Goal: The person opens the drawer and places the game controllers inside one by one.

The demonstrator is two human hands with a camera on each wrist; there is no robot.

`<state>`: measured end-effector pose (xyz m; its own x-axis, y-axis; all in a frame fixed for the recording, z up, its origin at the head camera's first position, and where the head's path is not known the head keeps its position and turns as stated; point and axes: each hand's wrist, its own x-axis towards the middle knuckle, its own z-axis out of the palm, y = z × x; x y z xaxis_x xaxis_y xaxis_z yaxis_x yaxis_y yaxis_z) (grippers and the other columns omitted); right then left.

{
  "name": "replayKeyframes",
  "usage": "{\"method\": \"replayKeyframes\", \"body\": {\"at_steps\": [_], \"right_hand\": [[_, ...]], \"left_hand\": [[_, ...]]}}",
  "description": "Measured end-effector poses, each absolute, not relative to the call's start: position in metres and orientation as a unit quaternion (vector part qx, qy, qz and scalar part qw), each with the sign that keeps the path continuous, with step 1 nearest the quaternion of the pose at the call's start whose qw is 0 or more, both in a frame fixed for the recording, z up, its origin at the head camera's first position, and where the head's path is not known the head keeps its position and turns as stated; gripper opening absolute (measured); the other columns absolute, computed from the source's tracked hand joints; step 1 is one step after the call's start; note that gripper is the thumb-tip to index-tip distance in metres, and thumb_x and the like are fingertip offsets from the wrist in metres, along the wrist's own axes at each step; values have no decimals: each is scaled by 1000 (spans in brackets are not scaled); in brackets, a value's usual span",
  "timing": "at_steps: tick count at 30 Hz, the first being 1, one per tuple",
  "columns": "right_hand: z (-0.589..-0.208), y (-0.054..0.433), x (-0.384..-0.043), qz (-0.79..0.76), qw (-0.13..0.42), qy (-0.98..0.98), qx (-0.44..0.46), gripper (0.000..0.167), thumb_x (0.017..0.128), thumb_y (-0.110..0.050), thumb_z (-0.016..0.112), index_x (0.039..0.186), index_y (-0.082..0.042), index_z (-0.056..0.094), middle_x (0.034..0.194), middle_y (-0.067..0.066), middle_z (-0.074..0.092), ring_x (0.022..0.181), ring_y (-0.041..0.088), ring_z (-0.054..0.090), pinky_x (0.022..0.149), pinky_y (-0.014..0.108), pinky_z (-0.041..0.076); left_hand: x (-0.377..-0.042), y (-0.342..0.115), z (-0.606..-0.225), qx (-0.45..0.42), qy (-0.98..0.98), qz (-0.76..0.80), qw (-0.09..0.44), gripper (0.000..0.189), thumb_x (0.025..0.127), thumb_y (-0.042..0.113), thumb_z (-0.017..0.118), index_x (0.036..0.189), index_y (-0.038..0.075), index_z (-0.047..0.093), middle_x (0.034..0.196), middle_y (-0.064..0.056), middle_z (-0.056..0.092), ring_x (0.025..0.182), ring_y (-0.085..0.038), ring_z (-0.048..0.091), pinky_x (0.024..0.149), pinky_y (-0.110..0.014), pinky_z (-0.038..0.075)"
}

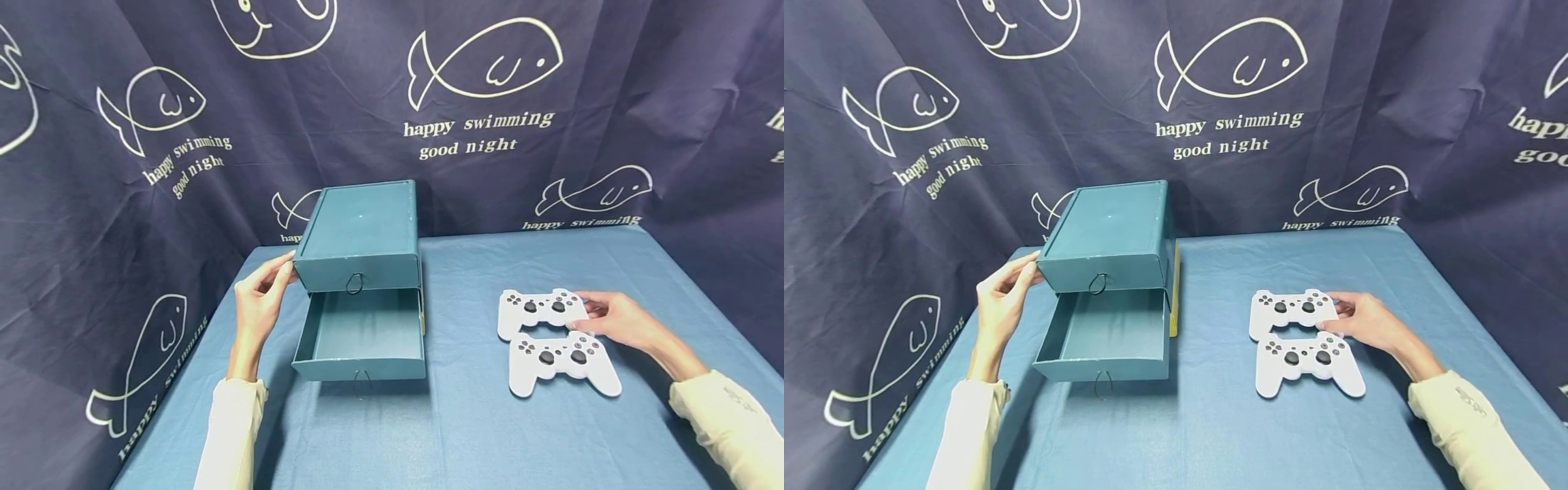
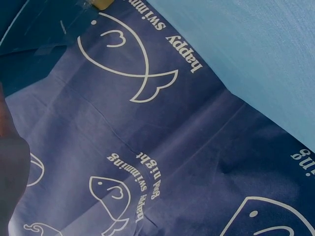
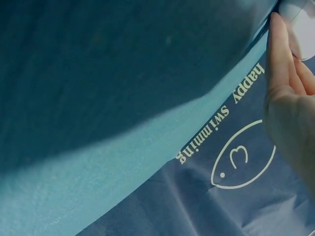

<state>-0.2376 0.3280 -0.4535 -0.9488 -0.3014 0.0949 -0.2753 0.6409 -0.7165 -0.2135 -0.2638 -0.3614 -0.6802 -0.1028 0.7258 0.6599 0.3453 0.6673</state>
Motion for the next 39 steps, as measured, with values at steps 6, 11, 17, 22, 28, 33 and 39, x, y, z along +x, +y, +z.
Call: {"method": "replayKeyframes", "body": {"at_steps": [6, 11, 17, 22, 28, 33, 39], "right_hand": [[-453, 327, -237, -366, 8, 918, -150, 70, 84, -19, 86, 136, 16, 56, 96, 12, 73, 80, 6, 64, 68, 21, 51], [-452, 326, -236, -354, 2, 925, -137, 73, 84, -22, 87, 138, 15, 56, 100, 17, 73, 81, 7, 64, 67, 22, 51], [-451, 325, -235, -343, -12, 930, -127, 72, 83, -23, 87, 137, 14, 57, 99, 18, 73, 79, 7, 64, 66, 22, 50], [-451, 324, -234, -336, -23, 934, -122, 72, 83, -24, 86, 136, 14, 57, 100, 20, 73, 79, 9, 65, 65, 23, 49], [-448, 322, -233, -333, -28, 935, -116, 71, 83, -26, 86, 136, 13, 59, 100, 20, 73, 79, 15, 66, 65, 25, 49], [-445, 319, -232, -324, -26, 940, -108, 72, 83, -29, 85, 137, 11, 58, 101, 20, 72, 80, 19, 66, 66, 28, 49], [-445, 318, -232, -318, -29, 942, -99, 74, 83, -30, 85, 138, 11, 58, 103, 22, 72, 84, 22, 66, 70, 31, 48]], "left_hand": [[-214, -263, -361, -191, -740, -540, 352, 24, 97, -6, 67, 120, -5, 74, 96, -18, 77, 80, -7, 75, 76, -18, 56], [-213, -262, -361, -189, -743, -538, 351, 24, 97, -6, 68, 120, -5, 74, 95, -23, 76, 79, -7, 75, 75, -18, 55], [-214, -263, -362, -187, -745, -534, 353, 25, 96, -9, 68, 120, -7, 74, 95, -24, 75, 80, -5, 75, 75, -16, 55], [-213, -262, -361, -188, -744, -536, 351, 24, 97, -7, 67, 120, -6, 74, 95, -23, 75, 80, -7, 75, 75, -18, 56], [-213, -263, -360, -191, -741, -540, 349, 24, 98, -4, 67, 121, -4, 75, 96, -22, 76, 81, -7, 75, 76, -19, 56], [-213, -263, -360, -189, -744, -537, 350, 24, 98, -5, 67, 121, -4, 75, 96, -22, 76, 81, -6, 75, 76, -18, 56], [-212, -263, -360, -187, -744, -536, 352, 24, 98, -6, 67, 120, -5, 74, 96, -22, 76, 80, -6, 75, 76, -18, 56]]}}
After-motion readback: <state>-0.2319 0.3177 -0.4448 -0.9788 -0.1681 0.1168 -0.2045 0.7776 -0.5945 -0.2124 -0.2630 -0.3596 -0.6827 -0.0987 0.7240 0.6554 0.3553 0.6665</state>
